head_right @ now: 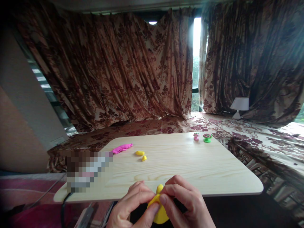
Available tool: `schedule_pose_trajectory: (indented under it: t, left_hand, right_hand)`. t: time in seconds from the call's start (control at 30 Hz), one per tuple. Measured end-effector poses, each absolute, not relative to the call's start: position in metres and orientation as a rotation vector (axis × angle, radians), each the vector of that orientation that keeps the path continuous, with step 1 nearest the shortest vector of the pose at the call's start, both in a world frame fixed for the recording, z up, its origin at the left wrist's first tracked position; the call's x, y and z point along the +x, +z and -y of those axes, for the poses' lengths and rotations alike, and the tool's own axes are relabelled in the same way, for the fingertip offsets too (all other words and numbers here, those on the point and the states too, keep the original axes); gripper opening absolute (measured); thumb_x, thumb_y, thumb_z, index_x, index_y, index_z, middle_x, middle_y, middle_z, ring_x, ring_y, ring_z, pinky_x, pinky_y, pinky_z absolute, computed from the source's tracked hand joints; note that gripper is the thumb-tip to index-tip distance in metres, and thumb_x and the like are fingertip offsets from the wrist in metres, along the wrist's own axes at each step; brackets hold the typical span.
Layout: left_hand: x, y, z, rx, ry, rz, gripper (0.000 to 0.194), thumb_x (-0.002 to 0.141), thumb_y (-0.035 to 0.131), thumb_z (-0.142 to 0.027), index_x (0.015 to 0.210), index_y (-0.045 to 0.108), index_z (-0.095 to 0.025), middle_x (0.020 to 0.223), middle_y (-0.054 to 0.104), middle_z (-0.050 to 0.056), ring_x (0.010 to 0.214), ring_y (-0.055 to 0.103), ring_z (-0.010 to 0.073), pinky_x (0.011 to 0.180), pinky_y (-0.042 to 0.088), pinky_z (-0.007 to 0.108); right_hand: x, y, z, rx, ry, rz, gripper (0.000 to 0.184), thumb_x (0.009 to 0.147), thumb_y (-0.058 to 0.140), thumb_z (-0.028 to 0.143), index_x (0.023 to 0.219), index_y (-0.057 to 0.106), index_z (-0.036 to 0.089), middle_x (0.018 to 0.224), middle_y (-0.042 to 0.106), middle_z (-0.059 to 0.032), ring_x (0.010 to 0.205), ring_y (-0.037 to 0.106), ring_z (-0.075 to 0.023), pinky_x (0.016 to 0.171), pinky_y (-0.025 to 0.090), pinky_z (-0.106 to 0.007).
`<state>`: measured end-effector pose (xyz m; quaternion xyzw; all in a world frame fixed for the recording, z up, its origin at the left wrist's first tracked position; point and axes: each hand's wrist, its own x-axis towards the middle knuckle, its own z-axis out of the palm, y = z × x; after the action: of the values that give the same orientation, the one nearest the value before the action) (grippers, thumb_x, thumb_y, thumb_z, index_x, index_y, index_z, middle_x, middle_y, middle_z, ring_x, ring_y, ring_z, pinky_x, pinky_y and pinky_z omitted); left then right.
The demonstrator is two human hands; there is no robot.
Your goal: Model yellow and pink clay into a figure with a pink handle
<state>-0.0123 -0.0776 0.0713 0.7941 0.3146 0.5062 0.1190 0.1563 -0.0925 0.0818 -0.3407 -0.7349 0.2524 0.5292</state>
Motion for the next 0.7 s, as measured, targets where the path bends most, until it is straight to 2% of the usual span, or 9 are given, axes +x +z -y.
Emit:
schedule_pose_trajectory:
  t: [0.1,0.17,0.37,0.5,0.7]
  left_hand:
    - [-0.010,0.067,0.078,2.162,1.558,-0.976,0.007,0.076,0.065,-0.014,0.075,0.065,-0.020,0.066,0.061,-0.001,0.065,0.058,0.0153,0.067,0.049,0.028]
    - [-0.008,0.064,0.079,2.075,1.592,-1.008,0.006,0.078,0.063,-0.015,0.078,0.065,-0.021,0.067,0.061,-0.001,0.065,0.057,0.0152,0.065,0.048,0.027]
    - [-0.005,0.062,0.080,2.081,1.692,-1.037,0.019,0.072,0.066,-0.011,0.085,0.068,-0.025,0.068,0.064,-0.003,0.069,0.059,0.0157,0.075,0.046,0.029]
    - [-0.004,0.060,0.077,2.119,1.672,-0.940,0.013,0.077,0.063,-0.012,0.083,0.068,-0.023,0.070,0.064,-0.001,0.068,0.057,0.0154,0.070,0.046,0.029]
    - [-0.003,0.052,0.073,2.139,1.690,-0.928,0.007,0.077,0.063,-0.017,0.078,0.068,-0.021,0.066,0.060,0.001,0.065,0.056,0.0161,0.066,0.047,0.029]
  right_hand:
    - [0.157,0.079,0.090,-0.813,0.608,1.773,0.014,0.087,0.052,0.015,0.093,0.063,0.021,0.082,0.060,-0.0023,0.074,0.060,-0.0134,0.067,0.048,-0.022]
    - [0.159,0.078,0.089,-0.835,0.597,1.779,0.014,0.087,0.054,0.016,0.097,0.060,0.021,0.084,0.061,-0.0025,0.076,0.060,-0.0139,0.070,0.049,-0.022]
    - [0.161,0.081,0.090,-0.866,0.575,1.808,0.009,0.086,0.054,0.015,0.086,0.062,0.020,0.079,0.061,-0.0018,0.072,0.060,-0.0128,0.066,0.049,-0.021]
    - [0.160,0.080,0.091,-0.880,0.582,1.812,0.009,0.087,0.053,0.017,0.085,0.062,0.019,0.077,0.060,-0.0022,0.070,0.060,-0.0134,0.065,0.048,-0.022]
    - [0.157,0.078,0.091,-0.842,0.532,1.763,0.011,0.087,0.052,0.017,0.080,0.060,0.020,0.075,0.059,-0.0020,0.068,0.058,-0.0130,0.062,0.047,-0.022]
